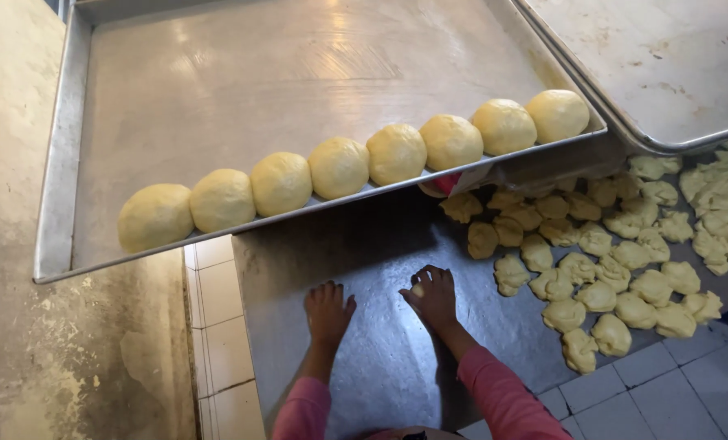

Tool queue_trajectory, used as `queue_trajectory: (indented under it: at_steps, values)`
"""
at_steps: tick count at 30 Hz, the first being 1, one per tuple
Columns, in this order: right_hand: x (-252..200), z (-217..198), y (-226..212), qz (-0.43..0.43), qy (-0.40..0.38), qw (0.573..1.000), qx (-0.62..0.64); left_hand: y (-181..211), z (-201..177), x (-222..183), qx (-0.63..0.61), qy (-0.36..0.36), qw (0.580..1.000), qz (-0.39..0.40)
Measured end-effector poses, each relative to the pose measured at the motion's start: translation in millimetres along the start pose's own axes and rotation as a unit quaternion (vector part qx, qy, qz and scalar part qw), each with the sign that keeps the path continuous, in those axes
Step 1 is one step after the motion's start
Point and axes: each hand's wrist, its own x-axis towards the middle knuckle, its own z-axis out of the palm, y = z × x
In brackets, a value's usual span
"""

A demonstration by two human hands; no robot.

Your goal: Shaping portions of bread dough into round balls and placing them onto a baking tray.

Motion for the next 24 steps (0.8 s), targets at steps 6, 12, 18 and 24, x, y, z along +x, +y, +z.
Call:
queue_trajectory:
  at_steps: [6,12,18,24]
  values:
    - [-66.5,-80.4,-27.7,0.096,-0.072,0.972,0.2,-17.3,-59.1,-78.6,-0.181,-0.082,0.978,-0.058]
    - [-14.0,-58.9,-73.5,-0.027,-0.044,0.994,0.092,52.7,-47.8,-25.1,-0.108,-0.049,0.993,-0.006]
    - [2.2,-73.4,-11.0,-0.013,-0.049,0.997,0.064,-20.2,-43.4,0.2,-0.025,0.03,0.999,0.002]
    - [-81.4,-51.5,-35.7,0.072,-0.083,0.987,0.118,2.6,-53.7,-86.7,-0.194,-0.092,0.974,-0.069]
